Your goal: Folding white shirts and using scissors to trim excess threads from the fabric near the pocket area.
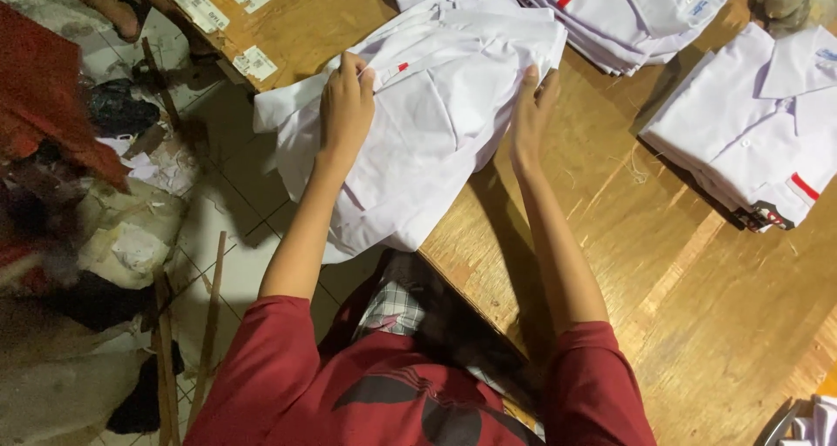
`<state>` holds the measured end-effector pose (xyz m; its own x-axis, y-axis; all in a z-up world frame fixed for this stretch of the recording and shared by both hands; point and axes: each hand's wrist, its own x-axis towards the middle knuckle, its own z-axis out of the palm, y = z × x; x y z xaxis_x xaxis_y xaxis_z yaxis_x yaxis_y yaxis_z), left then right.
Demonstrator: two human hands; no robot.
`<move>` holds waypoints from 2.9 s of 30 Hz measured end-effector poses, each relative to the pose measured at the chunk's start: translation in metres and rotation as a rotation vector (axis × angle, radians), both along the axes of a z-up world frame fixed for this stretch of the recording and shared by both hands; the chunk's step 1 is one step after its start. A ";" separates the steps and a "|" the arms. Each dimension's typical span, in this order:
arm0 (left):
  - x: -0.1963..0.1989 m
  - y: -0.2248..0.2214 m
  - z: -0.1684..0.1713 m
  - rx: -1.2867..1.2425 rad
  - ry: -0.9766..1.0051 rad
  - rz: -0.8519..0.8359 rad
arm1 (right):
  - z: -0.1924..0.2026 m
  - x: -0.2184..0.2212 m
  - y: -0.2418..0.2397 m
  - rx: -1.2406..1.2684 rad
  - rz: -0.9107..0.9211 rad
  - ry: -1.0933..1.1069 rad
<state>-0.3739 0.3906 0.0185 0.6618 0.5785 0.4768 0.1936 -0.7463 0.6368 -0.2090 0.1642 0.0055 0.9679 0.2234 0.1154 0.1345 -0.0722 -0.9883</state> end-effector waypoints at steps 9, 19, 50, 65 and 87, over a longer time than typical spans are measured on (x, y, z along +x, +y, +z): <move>-0.021 -0.042 0.090 -0.453 0.437 -0.049 | 0.053 -0.026 -0.005 0.180 0.092 -0.217; -0.016 -0.132 0.144 -0.788 0.556 -0.574 | 0.107 -0.042 -0.128 0.089 -0.085 -0.377; 0.149 -0.355 -0.045 -1.161 0.566 -1.016 | -0.055 -0.022 -0.446 -0.447 -0.474 -0.078; 0.133 -0.372 -0.008 -1.061 0.276 -1.101 | -0.026 -0.051 -0.413 0.276 -0.368 -0.150; 0.129 -0.349 -0.066 -0.417 0.139 -1.150 | 0.020 -0.040 -0.342 -0.756 -0.436 -0.815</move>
<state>-0.2445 0.0419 -0.0478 0.9171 -0.2835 0.2803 -0.3571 -0.2712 0.8938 -0.2486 -0.1779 0.0260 0.6817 0.1700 0.7116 0.5221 -0.7944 -0.3104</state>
